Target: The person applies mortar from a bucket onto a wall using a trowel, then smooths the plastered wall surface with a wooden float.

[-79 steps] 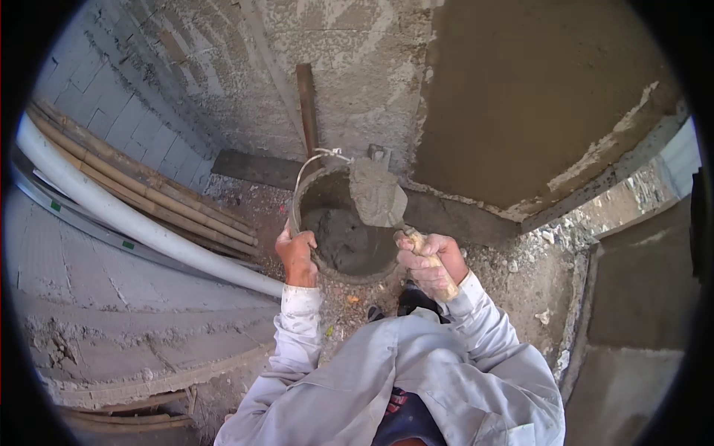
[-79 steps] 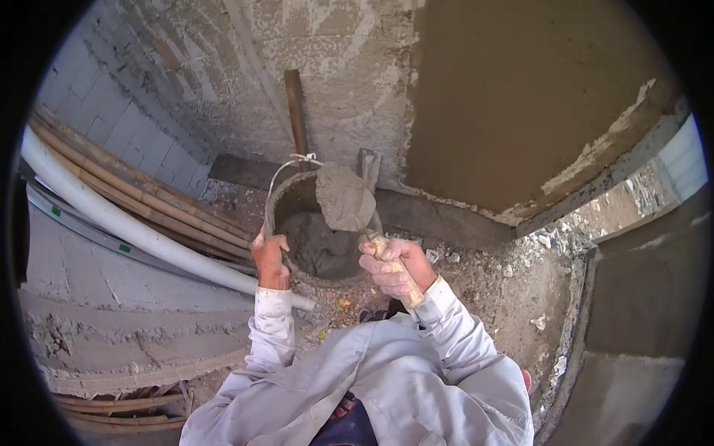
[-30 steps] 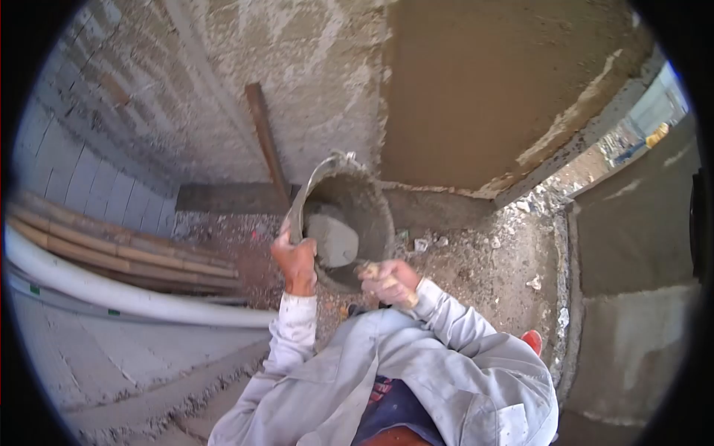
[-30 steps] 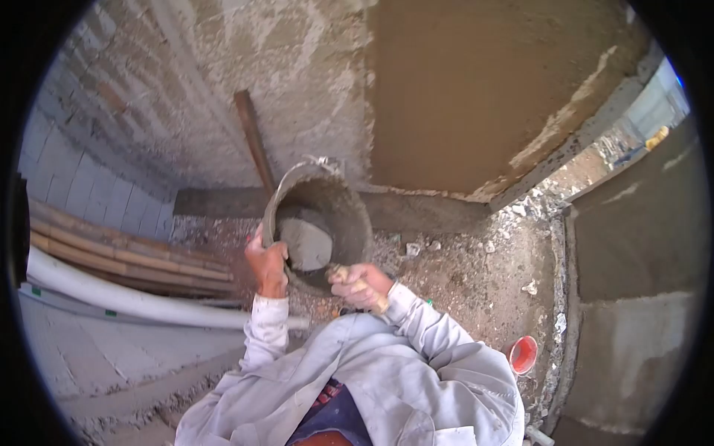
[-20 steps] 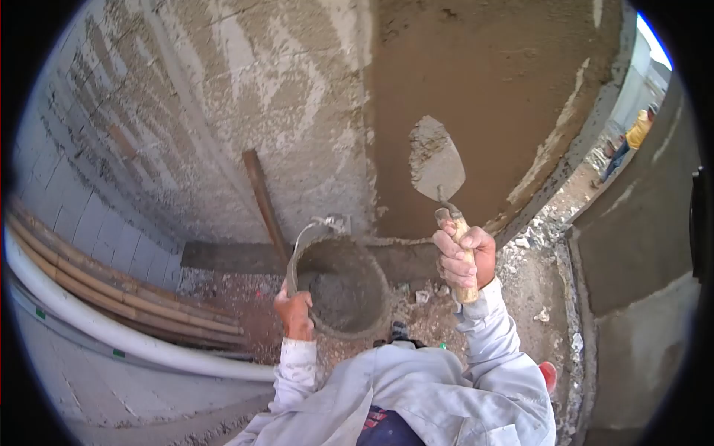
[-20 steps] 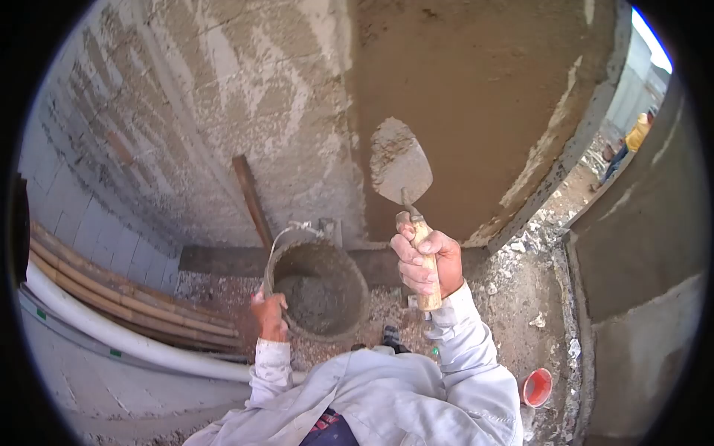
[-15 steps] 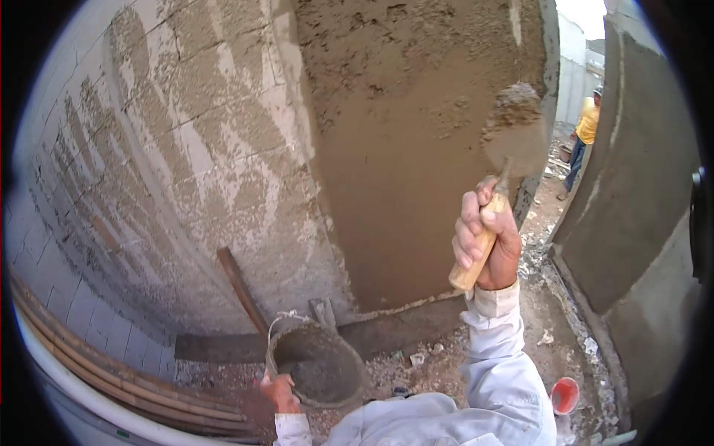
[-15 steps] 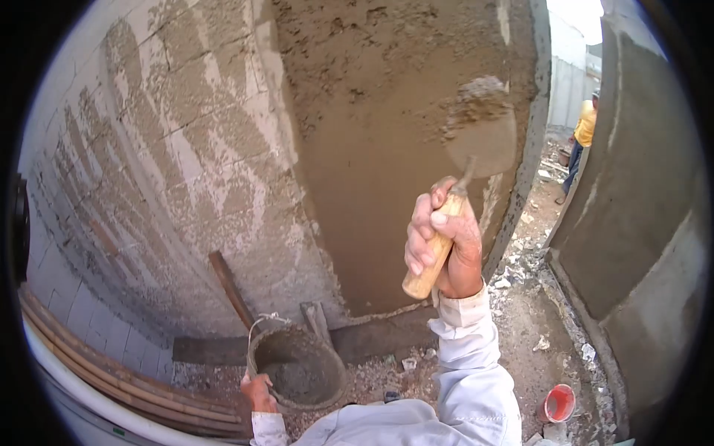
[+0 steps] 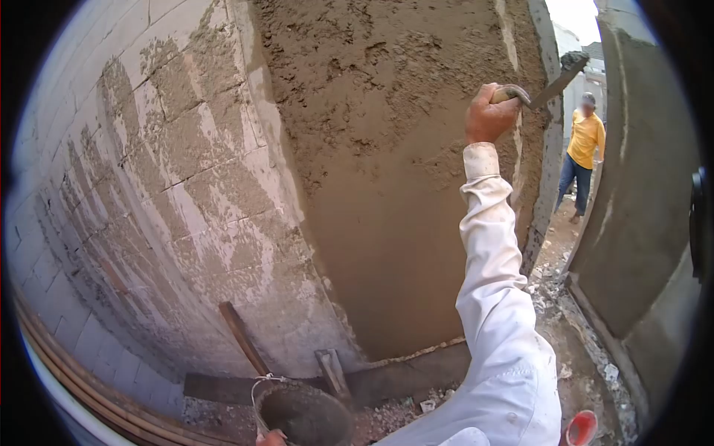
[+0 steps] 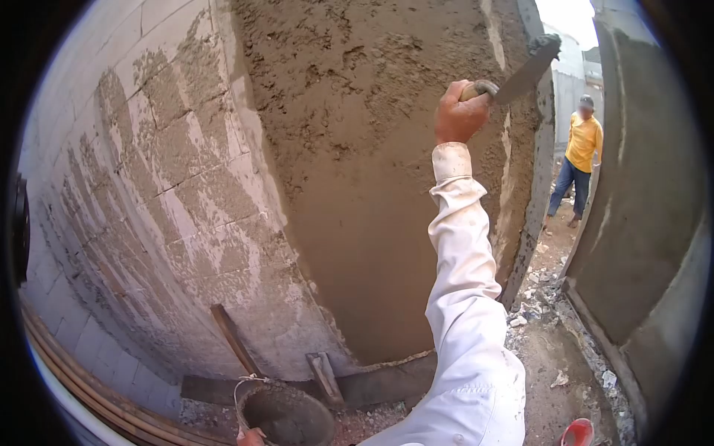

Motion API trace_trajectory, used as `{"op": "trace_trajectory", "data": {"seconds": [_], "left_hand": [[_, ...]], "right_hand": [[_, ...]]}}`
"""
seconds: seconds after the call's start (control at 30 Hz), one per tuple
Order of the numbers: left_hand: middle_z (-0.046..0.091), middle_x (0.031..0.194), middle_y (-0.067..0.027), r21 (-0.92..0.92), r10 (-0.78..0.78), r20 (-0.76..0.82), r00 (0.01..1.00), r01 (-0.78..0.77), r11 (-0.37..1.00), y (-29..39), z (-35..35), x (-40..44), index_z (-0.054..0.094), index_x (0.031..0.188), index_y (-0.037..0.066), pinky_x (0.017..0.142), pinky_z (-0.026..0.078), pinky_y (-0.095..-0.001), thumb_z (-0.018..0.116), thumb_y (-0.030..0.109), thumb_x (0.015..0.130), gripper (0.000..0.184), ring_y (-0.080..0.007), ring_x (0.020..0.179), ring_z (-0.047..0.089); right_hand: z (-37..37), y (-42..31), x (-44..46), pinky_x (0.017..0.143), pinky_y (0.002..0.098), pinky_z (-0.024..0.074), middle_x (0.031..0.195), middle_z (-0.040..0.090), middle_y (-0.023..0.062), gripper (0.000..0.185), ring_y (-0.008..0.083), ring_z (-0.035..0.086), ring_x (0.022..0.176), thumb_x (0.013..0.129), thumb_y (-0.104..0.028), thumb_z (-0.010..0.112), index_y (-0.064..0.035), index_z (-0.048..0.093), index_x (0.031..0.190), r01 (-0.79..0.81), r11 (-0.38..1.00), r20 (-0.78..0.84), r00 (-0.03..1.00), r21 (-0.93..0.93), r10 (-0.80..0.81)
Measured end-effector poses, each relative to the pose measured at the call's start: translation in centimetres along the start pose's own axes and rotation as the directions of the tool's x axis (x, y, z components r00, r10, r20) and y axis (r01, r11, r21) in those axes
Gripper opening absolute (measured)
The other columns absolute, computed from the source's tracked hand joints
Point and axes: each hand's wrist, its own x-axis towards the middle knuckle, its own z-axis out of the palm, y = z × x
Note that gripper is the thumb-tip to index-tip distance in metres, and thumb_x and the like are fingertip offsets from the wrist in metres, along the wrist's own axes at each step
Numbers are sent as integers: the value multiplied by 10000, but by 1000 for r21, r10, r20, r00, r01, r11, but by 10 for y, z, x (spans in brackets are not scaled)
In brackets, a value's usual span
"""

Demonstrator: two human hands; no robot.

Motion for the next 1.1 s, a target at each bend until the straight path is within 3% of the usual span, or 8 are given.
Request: {"op": "trace_trajectory", "data": {"seconds": [0.1,0.23,0.33,0.37,0.4,0.6,0.7,1.1], "left_hand": [[533,624,-30,38,-129,12,992,128,991,17,-5,-22,710,960,40,416,313,-339,582,78,816,196,-137,459,424],[575,674,-29,104,-129,0,992,128,986,5,-1,-23,703,948,30,440,353,-325,611,141,853,172,-144,490,457],[684,918,-76,-60,11,27,1000,-9,998,-50,0,33,642,1189,-83,452,382,-259,468,-96,602,613,-138,622,570],[699,965,-84,-30,24,73,997,-22,999,-50,-5,25,638,1228,-69,490,420,-280,477,-103,589,660,-151,682,605],[713,1012,-91,0,33,119,992,-33,999,-16,5,-8,634,1267,-56,528,458,-302,485,-109,576,709,-163,742,640],[707,1100,-171,-16,472,462,751,-525,851,-8,-1,-56,690,1082,-112,926,512,-367,478,-77,615,514,-241,1008,671],[696,1141,-207,-8,631,498,595,-724,690,-18,-13,-58,705,1021,-117,1021,449,-387,479,-73,616,465,-273,1134,634],[698,982,-48,-173,98,463,881,-19,985,-36,0,-33,652,1200,-80,517,416,-239,475,-173,541,689,-125,739,606]], "right_hand": [[4,34,-51,783,568,515,963,676,307,299,492,660,903,854,-146,596,17,522,1093,-74,890,616,696,-449,369],[-148,-67,-148,793,559,527,880,650,325,504,509,638,886,795,-104,613,116,499,1233,-94,995,999,36,37,-34],[-295,-131,-206,707,517,544,817,671,273,491,439,683,762,841,-206,662,70,518,1221,-391,903,851,-400,176,-339],[-320,-142,-216,588,453,541,733,664,189,439,311,672,588,853,-236,671,21,533,1182,-397,890,438,-857,-226,-271],[-351,-152,-236,501,398,511,657,623,128,298,223,617,482,854,-216,651,-1,569,1043,-397,842,218,-916,-365,-337],[-593,-207,-398,432,324,461,622,522,29,159,154,534,498,885,-206,545,-76,560,796,-65,410,-57,-959,-910,-277],[-629,-236,-380,354,209,404,628,417,-25,127,79,425,443,931,-153,468,-101,480,815,775,-236,-235,-442,-586,-866],[-494,-200,-181,350,262,427,761,462,66,261,110,463,455,823,-77,498,-12,487,1076,5,-802,631,-614,-597,-474]]}}
